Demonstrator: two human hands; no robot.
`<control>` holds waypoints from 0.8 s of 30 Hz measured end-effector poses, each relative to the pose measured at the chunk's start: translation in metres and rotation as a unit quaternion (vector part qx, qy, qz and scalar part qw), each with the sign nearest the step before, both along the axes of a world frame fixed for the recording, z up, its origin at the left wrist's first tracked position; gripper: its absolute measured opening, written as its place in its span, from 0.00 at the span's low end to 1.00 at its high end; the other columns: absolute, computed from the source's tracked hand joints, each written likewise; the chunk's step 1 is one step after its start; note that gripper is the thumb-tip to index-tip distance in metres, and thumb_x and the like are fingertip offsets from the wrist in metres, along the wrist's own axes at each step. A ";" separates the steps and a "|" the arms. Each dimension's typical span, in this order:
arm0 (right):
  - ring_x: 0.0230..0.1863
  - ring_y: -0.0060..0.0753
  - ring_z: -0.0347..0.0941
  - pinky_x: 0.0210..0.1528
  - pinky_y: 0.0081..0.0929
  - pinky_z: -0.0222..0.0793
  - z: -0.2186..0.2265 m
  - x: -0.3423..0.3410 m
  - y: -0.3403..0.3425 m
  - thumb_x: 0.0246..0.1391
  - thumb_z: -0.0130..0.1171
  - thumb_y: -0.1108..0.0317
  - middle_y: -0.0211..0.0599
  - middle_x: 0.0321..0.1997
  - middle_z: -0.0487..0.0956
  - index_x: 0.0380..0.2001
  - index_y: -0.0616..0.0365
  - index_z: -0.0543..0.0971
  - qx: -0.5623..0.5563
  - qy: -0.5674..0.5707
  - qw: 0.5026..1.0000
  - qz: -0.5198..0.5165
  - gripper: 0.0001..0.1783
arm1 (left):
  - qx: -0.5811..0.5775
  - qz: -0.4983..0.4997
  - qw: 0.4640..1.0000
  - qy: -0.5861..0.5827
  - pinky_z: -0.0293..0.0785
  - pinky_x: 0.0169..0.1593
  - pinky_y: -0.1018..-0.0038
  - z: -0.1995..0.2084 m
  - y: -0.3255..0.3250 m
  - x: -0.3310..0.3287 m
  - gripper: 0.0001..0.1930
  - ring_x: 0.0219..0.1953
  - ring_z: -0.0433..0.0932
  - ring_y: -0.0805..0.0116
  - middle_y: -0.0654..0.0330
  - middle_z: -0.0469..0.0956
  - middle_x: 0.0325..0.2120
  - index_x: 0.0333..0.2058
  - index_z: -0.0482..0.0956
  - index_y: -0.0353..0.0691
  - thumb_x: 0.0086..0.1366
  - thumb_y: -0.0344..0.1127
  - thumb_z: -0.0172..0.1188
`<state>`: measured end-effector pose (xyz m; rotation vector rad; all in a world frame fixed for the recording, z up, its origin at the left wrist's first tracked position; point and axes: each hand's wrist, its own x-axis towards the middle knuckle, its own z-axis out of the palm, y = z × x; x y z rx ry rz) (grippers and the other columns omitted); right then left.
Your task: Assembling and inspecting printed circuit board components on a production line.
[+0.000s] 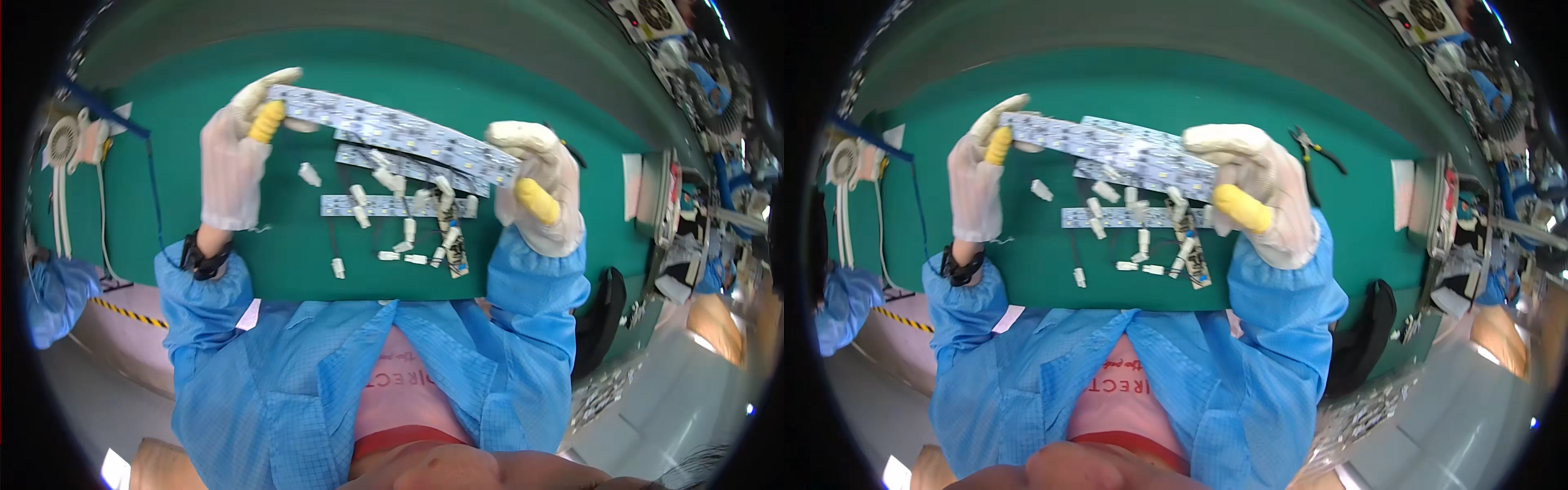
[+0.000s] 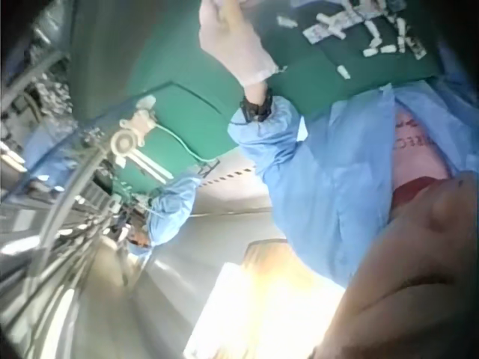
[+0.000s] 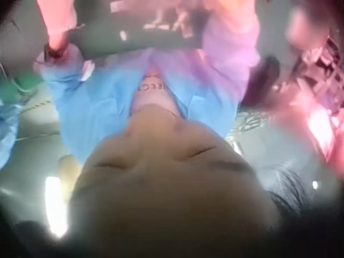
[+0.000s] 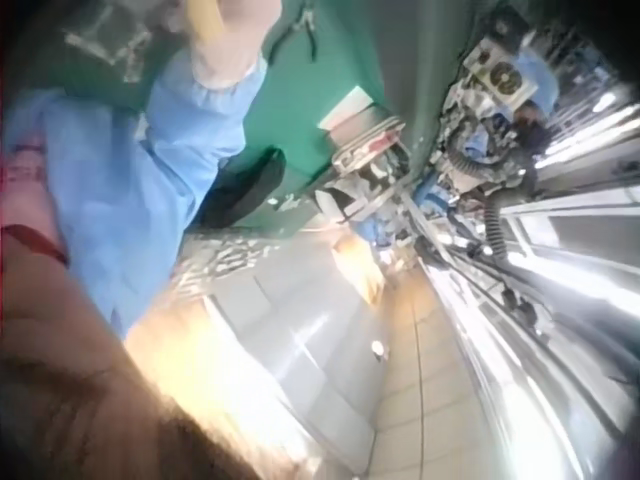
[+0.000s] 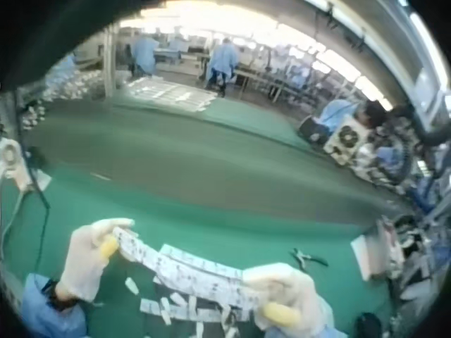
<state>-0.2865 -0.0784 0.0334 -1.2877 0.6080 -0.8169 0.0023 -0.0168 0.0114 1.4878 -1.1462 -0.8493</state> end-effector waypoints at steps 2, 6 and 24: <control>0.17 0.13 0.64 0.20 0.10 0.54 0.002 0.003 0.003 0.45 0.63 0.58 0.38 0.33 0.76 0.46 0.69 0.69 -0.029 0.024 0.999 -0.015 0.30 | -0.011 0.010 1.000 -0.009 0.64 0.42 0.84 0.000 -0.002 -0.004 0.16 0.35 0.73 0.79 0.59 0.80 0.26 0.50 0.72 0.34 0.66 0.33 0.45; 0.17 0.13 0.63 0.21 0.10 0.55 0.003 0.012 -0.005 0.54 0.54 0.64 0.33 0.29 0.76 0.46 0.67 0.70 -0.008 0.090 0.992 -0.093 0.20 | -0.125 -0.024 0.991 0.028 0.61 0.56 0.68 -0.010 0.002 0.004 0.21 0.37 0.76 0.72 0.59 0.79 0.23 0.51 0.68 0.29 0.64 0.38 0.52; 0.22 0.24 0.73 0.24 0.19 0.68 -0.011 0.002 0.001 0.50 0.61 0.58 0.36 0.24 0.76 0.33 0.64 0.74 0.023 -0.057 0.998 -0.012 0.18 | -0.060 -0.009 0.998 -0.006 0.69 0.39 0.83 -0.029 -0.001 0.009 0.13 0.35 0.76 0.78 0.56 0.78 0.42 0.46 0.73 0.32 0.63 0.25 0.50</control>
